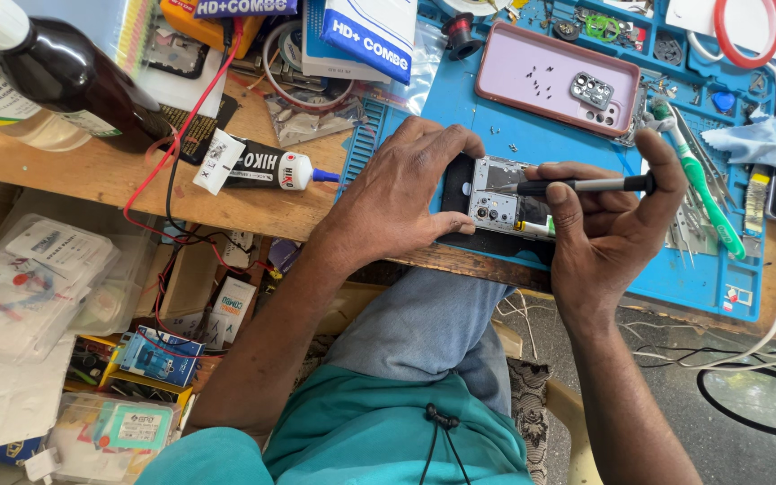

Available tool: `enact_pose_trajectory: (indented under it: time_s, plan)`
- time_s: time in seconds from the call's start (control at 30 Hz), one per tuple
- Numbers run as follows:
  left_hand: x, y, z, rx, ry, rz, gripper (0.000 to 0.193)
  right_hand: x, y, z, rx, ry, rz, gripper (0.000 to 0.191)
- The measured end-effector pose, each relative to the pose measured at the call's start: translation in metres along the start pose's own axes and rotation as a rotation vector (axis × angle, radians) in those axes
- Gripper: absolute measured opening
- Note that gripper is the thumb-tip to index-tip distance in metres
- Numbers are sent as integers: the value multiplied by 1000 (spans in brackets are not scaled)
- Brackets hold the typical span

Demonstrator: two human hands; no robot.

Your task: The person uses a precision screwdriver to remove screws from a disassembled smartphone on a blue mat. They then pick up a camera module and place it into the phone's chassis, aligning it with the internal frame.

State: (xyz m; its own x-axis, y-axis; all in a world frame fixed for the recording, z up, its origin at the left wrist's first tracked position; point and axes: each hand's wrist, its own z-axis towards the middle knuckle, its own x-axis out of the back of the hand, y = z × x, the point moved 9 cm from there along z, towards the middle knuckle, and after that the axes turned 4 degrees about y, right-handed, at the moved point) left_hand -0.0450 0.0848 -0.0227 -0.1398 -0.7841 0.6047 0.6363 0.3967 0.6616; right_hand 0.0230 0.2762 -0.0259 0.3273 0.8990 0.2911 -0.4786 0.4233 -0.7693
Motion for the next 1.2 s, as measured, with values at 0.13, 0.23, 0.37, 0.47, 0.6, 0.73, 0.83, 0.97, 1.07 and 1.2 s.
enact_pose_trajectory:
  time_s: [0.13,0.23,0.37,0.47,0.6,0.73,0.83,0.97,1.07,1.2]
  plan:
    - [-3,-3,0,19,-8,-9,79,-3,-2,2,-8,-9,19,60]
    - [-5,-5,0,47,-16,2,80,-7,-15,8,41,-39,-16,62]
    - [-5,-5,-1,47,-20,5,79,-21,-44,24,138,-192,-149,57]
    - [-2,-1,-1,19,-8,-10,78,-35,-60,39,161,-298,-322,52]
    - [1,-2,-3,49,-30,3,76,-49,-83,56,243,-282,-425,52]
    - [4,3,-1,4,-21,-13,74,-58,-89,61,198,-403,-335,54]
    - [2,0,-2,31,-37,-3,76,-55,-89,66,177,-323,-392,54]
    - [4,2,-3,-14,1,-18,80,-69,-94,63,141,-499,-174,49]
    - [2,0,-4,-5,-17,-42,83,-56,-98,73,169,-271,-396,53]
    - [3,1,-3,-19,-10,-52,82,-70,-105,67,253,-405,-363,54]
